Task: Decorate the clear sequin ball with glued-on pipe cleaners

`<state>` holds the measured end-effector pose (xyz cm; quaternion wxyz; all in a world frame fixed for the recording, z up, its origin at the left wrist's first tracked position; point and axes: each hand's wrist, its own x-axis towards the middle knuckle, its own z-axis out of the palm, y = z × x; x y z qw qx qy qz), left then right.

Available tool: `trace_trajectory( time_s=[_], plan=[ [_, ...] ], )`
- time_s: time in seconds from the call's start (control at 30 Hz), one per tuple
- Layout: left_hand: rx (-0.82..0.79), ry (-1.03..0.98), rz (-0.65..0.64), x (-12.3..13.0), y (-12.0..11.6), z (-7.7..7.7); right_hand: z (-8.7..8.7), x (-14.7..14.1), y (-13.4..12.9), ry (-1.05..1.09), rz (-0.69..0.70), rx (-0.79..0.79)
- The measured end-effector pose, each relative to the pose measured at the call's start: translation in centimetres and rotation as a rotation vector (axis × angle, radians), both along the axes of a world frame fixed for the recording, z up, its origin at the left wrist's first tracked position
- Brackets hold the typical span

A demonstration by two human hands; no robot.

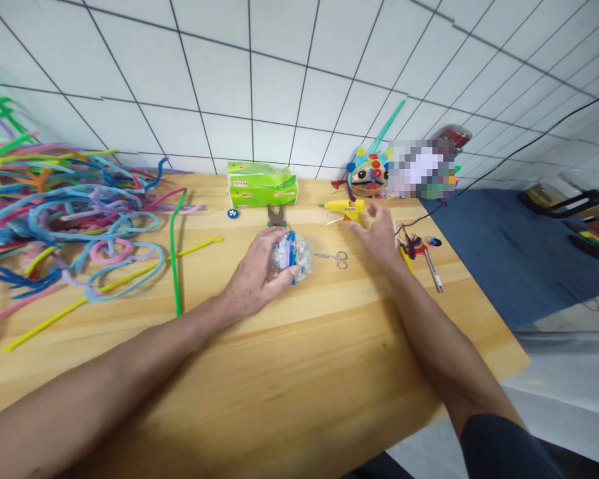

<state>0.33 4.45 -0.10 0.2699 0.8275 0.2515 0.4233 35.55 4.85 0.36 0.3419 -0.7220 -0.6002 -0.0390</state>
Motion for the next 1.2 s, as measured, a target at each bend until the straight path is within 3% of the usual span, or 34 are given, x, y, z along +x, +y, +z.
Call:
trace_trajectory(
  time_s=[0.07, 0.17, 0.23, 0.33, 0.47, 0.6, 0.77, 0.93, 1.2],
  plan=[
    [-0.003, 0.002, -0.006, 0.0, 0.0, 0.0, 0.6, -0.6, -2.2, -0.095, -0.026, 0.052],
    [-0.010, 0.008, -0.002, 0.1, 0.1, 0.0, 1.0, -3.2, -4.7, -0.193, 0.232, -0.078],
    [-0.016, 0.015, 0.002, 0.0, 0.1, 0.0, 0.8, -5.2, -5.5, -0.267, 0.332, -0.214],
    [-0.022, 0.028, 0.000, 0.0, 0.1, 0.0, 0.6, -7.2, -5.3, -0.335, 0.313, -0.360],
    [-0.019, 0.006, -0.005, 0.1, 0.2, -0.2, 1.5, -7.4, -5.2, -0.248, 0.242, -0.402],
    [-0.032, -0.015, -0.012, 0.3, 0.2, -0.4, 4.0, -7.5, -7.2, -0.026, 0.270, -0.231],
    [-0.016, -0.036, -0.014, 0.4, 0.2, -0.3, 6.9, -10.3, -8.7, -0.122, 0.605, 0.159],
    [0.035, -0.034, -0.015, 0.4, 0.1, -0.2, 6.0, -12.0, -7.3, -0.348, 0.750, 0.333],
    [0.016, -0.026, -0.020, 0.3, 0.0, -0.4, 4.6, -11.3, -6.9, -0.375, 0.741, 0.300]
  ],
)
